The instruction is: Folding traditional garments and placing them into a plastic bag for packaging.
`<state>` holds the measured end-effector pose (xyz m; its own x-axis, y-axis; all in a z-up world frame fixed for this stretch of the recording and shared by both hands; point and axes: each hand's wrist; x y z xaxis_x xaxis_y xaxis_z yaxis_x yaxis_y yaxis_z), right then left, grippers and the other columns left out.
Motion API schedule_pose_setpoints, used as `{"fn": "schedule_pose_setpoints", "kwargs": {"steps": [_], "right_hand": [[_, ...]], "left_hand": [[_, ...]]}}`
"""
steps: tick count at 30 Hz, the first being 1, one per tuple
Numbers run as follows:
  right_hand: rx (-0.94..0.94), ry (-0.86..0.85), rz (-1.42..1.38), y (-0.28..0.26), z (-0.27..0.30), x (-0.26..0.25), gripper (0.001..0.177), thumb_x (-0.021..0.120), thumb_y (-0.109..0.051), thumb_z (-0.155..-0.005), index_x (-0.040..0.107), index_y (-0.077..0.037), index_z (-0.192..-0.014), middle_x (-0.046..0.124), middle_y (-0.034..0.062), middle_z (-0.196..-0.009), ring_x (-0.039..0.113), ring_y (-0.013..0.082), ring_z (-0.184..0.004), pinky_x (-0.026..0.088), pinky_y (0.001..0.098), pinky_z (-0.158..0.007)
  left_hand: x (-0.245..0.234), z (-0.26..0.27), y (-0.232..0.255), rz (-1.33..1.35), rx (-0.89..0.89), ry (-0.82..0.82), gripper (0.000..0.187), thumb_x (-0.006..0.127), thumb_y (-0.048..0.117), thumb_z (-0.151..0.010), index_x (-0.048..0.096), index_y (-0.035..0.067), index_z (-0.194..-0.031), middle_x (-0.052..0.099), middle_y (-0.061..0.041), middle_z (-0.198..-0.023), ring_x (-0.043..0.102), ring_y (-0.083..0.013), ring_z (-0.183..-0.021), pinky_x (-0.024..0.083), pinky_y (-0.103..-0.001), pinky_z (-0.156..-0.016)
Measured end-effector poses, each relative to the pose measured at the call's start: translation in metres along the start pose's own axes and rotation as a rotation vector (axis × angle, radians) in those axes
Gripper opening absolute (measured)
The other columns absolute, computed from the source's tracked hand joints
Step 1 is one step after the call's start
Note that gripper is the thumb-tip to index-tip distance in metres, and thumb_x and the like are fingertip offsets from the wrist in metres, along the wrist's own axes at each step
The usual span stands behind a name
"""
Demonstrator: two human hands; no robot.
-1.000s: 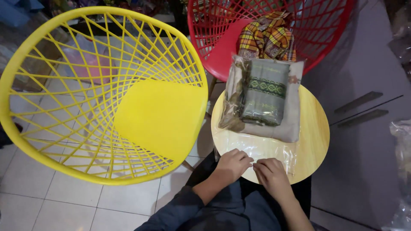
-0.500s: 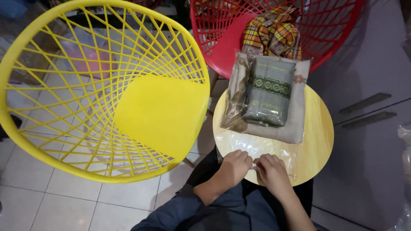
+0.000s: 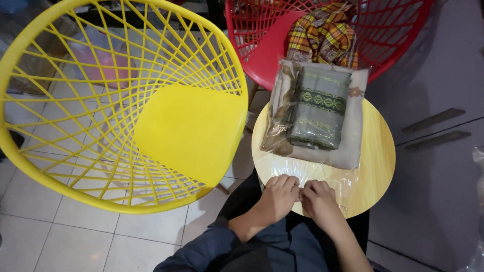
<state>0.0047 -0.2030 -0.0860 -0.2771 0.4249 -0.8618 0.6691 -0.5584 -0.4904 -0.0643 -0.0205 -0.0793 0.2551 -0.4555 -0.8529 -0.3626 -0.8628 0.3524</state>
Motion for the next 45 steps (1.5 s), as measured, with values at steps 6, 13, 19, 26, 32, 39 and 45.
{"fn": "schedule_pose_setpoints", "kwargs": {"steps": [6,13,19,26,32,39,45], "right_hand": [[0.022,-0.075,-0.022,0.009,0.001,0.004,0.02,0.075,-0.009,-0.074,0.07,-0.012,-0.093,0.063,0.0045,-0.104,0.057,0.0316,-0.103,0.046,0.0444,-0.086],[0.084,-0.17,-0.088,0.017,0.004,0.007,0.018,0.072,-0.014,-0.083,0.068,-0.01,-0.099,0.063,0.006,-0.11,0.057,0.0329,-0.107,0.046,0.0452,-0.087],[0.1,-0.189,-0.061,0.015,0.004,0.005,0.029,0.072,-0.01,-0.079,0.067,-0.011,-0.108,0.06,0.0081,-0.113,0.054,0.0339,-0.112,0.045,0.0468,-0.09],[0.073,-0.245,-0.038,0.018,0.006,0.004,0.031,0.075,-0.011,-0.077,0.064,-0.009,-0.106,0.059,0.0087,-0.116,0.054,0.0348,-0.113,0.045,0.0462,-0.092],[0.045,-0.274,-0.107,0.015,0.009,-0.009,0.027,0.075,-0.013,-0.076,0.069,-0.011,-0.102,0.061,0.005,-0.113,0.057,0.0317,-0.108,0.049,0.0428,-0.091],[-0.037,-0.333,-0.118,0.004,0.015,-0.029,0.025,0.073,-0.011,-0.078,0.072,-0.011,-0.102,0.054,0.0127,-0.136,0.051,0.0372,-0.121,0.039,0.051,-0.098],[0.015,-0.444,-0.1,0.001,0.026,-0.044,0.018,0.07,-0.011,-0.081,0.071,-0.015,-0.099,0.051,0.0085,-0.146,0.046,0.0312,-0.133,0.022,0.0597,-0.115]], "left_hand": [[0.016,0.001,0.001,0.04,-0.051,0.009,0.022,0.067,0.025,-0.085,0.072,0.006,-0.093,0.064,-0.005,-0.118,0.056,-0.0237,-0.12,0.041,-0.039,-0.1],[0.029,0.004,-0.003,0.074,-0.049,-0.017,0.022,0.064,0.021,-0.088,0.071,0.001,-0.096,0.064,-0.012,-0.126,0.056,-0.0322,-0.132,0.041,-0.044,-0.112],[0.015,0.01,0.002,0.111,-0.005,-0.172,0.02,0.063,0.019,-0.087,0.073,0.005,-0.098,0.06,-0.023,-0.137,0.046,-0.0429,-0.142,0.026,-0.064,-0.121],[-0.009,-0.001,0.001,0.267,-0.16,-0.25,0.033,0.072,0.021,-0.086,0.064,0.004,-0.113,0.056,-0.022,-0.144,0.052,-0.0359,-0.139,0.024,-0.069,-0.116],[-0.018,-0.001,0.003,0.229,-0.085,-0.236,0.049,0.081,0.024,-0.074,0.061,0.0,-0.113,0.046,-0.03,-0.15,0.051,-0.0404,-0.14,0.027,-0.065,-0.119],[-0.043,-0.006,0.007,0.184,-0.064,-0.18,0.05,0.072,0.01,-0.075,0.062,0.003,-0.124,0.048,-0.027,-0.152,0.049,-0.0421,-0.14,0.034,-0.056,-0.115],[-0.052,0.003,-0.005,0.235,-0.037,-0.101,0.031,0.061,0.004,-0.088,0.066,0.0,-0.119,0.052,-0.023,-0.15,0.052,-0.0396,-0.138,0.042,-0.047,-0.115]]}}
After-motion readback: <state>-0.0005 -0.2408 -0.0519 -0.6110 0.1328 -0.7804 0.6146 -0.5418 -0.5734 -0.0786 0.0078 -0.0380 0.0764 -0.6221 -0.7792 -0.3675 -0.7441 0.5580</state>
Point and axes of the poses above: each hand's wrist, its own z-axis away from the middle knuckle, its own x-axis out of the palm, y = z × x
